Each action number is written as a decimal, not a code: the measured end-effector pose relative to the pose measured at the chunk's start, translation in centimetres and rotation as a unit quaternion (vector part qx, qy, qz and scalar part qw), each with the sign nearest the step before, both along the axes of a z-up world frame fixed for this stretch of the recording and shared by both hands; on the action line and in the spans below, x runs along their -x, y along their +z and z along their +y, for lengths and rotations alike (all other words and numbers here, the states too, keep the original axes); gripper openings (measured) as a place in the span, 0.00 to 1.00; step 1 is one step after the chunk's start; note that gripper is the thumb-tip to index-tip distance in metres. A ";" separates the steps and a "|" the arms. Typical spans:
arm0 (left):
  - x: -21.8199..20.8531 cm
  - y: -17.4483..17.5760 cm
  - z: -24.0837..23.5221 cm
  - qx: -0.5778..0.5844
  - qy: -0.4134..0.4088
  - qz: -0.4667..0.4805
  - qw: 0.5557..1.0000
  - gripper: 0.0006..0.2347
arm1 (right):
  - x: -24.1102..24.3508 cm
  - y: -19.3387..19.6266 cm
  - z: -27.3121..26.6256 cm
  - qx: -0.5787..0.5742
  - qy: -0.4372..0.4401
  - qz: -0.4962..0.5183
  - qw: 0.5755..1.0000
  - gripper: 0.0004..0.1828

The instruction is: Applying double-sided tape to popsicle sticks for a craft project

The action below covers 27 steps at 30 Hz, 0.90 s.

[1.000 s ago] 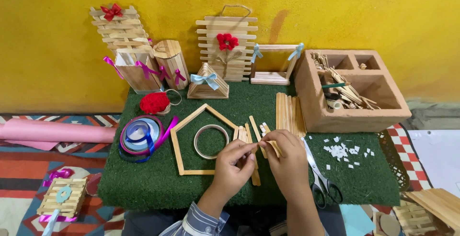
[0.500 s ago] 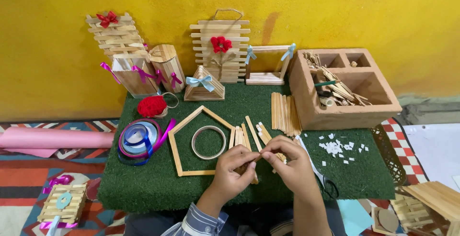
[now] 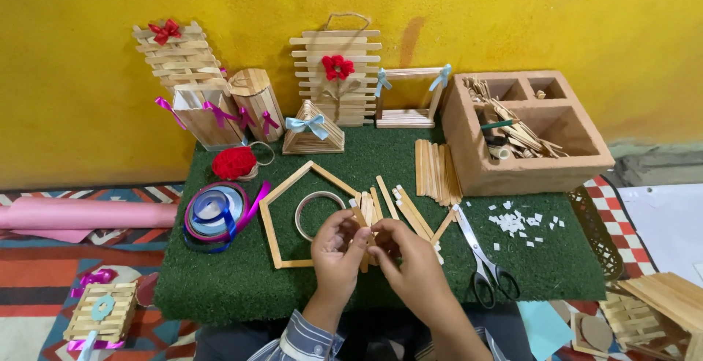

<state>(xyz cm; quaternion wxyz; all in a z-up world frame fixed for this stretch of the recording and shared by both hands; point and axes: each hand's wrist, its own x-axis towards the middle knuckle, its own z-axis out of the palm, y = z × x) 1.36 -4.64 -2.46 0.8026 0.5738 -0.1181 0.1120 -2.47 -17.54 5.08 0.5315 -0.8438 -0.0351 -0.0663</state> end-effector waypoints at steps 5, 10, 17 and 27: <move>0.2 2.0 0.8 -0.015 0.053 -0.074 0.996 0.15 | -0.8 -0.1 -3.1 0.117 -0.140 0.004 0.983 0.11; 0.4 5.2 3.6 -0.235 0.091 -0.049 0.967 0.10 | -0.9 0.3 -3.7 0.183 -0.166 0.055 0.968 0.05; 0.5 4.6 5.0 -0.528 0.100 -0.035 0.843 0.18 | -1.2 -1.5 -3.5 0.291 -0.183 -0.053 0.937 0.06; 0.7 5.6 4.9 -0.398 0.169 -0.102 0.896 0.19 | 3.1 2.3 -11.2 0.464 -0.194 0.251 0.827 0.16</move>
